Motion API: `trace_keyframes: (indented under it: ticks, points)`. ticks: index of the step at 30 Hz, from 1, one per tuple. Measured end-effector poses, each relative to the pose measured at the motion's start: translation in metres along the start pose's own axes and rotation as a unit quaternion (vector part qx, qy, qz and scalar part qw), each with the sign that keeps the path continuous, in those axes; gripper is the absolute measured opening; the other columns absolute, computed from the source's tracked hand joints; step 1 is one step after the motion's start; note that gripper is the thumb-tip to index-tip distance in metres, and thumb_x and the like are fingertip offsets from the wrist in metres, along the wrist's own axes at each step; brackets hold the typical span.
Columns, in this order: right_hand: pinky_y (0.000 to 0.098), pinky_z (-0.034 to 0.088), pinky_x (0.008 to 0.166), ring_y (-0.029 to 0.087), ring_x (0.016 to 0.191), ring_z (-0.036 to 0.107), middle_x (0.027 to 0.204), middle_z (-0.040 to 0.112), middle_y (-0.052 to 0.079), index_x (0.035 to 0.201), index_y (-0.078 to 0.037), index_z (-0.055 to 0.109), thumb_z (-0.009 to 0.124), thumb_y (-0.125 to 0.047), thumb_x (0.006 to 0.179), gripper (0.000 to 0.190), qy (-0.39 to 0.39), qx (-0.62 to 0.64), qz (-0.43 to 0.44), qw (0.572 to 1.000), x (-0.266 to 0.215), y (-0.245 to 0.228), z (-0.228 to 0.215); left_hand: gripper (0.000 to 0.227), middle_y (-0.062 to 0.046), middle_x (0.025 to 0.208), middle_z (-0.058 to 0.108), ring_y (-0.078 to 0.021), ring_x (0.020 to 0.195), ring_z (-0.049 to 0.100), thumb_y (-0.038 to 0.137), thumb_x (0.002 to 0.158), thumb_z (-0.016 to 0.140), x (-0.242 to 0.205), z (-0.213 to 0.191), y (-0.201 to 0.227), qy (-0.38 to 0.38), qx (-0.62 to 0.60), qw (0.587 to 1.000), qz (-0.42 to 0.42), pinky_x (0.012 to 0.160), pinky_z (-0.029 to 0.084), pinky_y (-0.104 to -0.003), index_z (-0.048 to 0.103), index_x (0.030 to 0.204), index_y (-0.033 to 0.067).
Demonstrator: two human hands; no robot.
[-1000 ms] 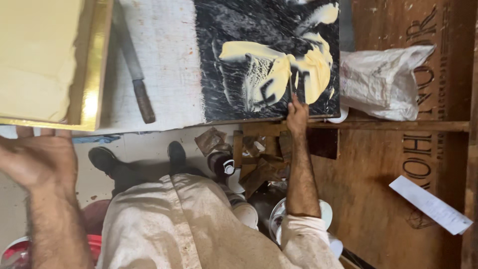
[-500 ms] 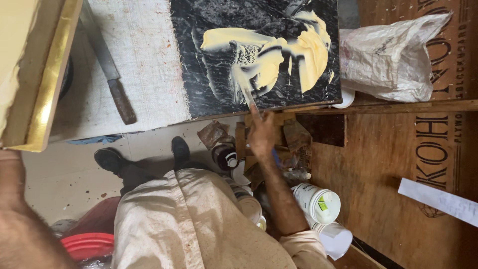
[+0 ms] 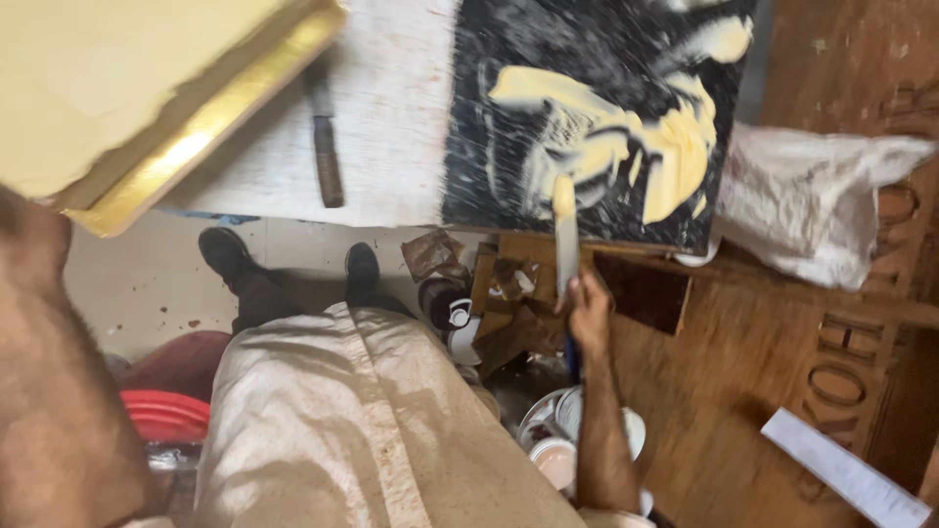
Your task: The person spreads a yellow compound onto a rectangular board using a metal spatula. They repeatedly scoop the compound from a black surface and smooth it across the board's surface, then use a straight metal bar to level the layer.
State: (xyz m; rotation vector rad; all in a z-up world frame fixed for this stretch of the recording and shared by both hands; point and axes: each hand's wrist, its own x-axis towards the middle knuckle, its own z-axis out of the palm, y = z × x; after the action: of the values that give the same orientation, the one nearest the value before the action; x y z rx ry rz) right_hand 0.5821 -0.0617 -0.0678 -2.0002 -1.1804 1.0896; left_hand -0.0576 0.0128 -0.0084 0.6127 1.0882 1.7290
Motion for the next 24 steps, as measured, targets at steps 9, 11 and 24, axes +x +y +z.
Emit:
trace_keyframes:
  ticks: [9, 11, 24]
  points:
    - [0.0336, 0.05, 0.053, 0.023, 0.066, 0.062, 0.101, 0.07, 0.022, 0.147, 0.001, 0.048, 0.055, -0.007, 0.095, 0.052, -0.147, 0.183, 0.101, 0.967, -0.056, -0.205, 0.005, 0.093, -0.023, 0.173, 0.037, -0.0349, 0.159, 0.044, 0.071, 0.103, 0.056, 0.106, -0.024, 0.026, -0.093, -0.169, 0.981, -0.029, 0.133, 0.042, -0.052, 0.029, 0.166, 0.0083]
    - [0.0397, 0.056, 0.06, 0.028, 0.073, 0.067, 0.098, 0.069, 0.023, 0.146, 0.001, 0.047, 0.054, -0.005, 0.094, 0.052, -0.191, 0.13, 0.076, 0.97, -0.049, -0.284, 0.001, 0.096, -0.02, 0.165, 0.038, -0.0349, 0.153, 0.044, 0.071, 0.097, 0.055, 0.114, -0.024, 0.016, -0.092, -0.211, 0.973, -0.034, 0.126, 0.045, -0.053, 0.023, 0.164, 0.0105]
    - [0.0318, 0.055, 0.054, 0.015, 0.067, 0.068, 0.1, 0.073, 0.006, 0.15, -0.026, 0.061, 0.055, -0.022, 0.109, 0.042, -0.124, -0.76, -0.434, 0.468, -0.089, -0.656, 0.334, 0.097, -0.022, 0.167, 0.021, -0.0391, 0.148, 0.036, 0.084, 0.09, 0.033, 0.137, -0.006, -0.009, -0.1, -0.4, 0.903, -0.124, 0.116, 0.036, -0.065, 0.022, 0.166, 0.025]
